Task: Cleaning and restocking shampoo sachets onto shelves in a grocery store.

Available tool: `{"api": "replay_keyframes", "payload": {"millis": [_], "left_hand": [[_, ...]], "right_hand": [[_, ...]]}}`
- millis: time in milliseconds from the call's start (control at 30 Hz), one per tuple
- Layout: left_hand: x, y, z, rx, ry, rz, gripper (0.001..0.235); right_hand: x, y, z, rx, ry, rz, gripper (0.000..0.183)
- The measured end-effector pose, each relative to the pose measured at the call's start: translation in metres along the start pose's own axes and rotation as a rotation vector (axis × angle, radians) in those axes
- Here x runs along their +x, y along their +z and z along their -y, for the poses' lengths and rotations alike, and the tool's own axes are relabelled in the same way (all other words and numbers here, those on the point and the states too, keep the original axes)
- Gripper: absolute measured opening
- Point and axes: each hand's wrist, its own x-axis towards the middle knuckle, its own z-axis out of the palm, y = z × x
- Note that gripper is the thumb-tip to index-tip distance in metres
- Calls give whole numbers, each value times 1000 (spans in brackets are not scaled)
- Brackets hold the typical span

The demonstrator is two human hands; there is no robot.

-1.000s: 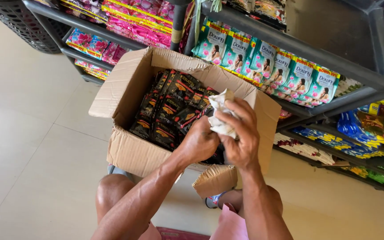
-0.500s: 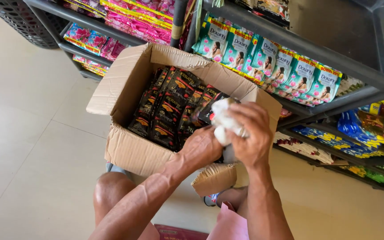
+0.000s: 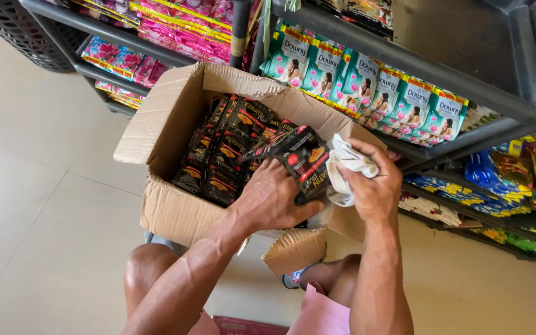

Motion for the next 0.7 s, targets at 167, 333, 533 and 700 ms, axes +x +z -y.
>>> {"api": "replay_keyframes", "payload": {"millis": [167,333,533,700], "left_hand": [[5,8,9,-724,-236,-239,52],[1,46,36,-261,-106,-509,27],[-4,87,38,170,73,-271,26],[-5,74,39,-144,381,-438,24]], "right_hand": [[-1,-9,-24,178,29,-84,50],[-3,16,8,378,-44,-138,49],[-13,42,18,19,-512,34,52],[0,49,12,-52,-370,74,40]]}}
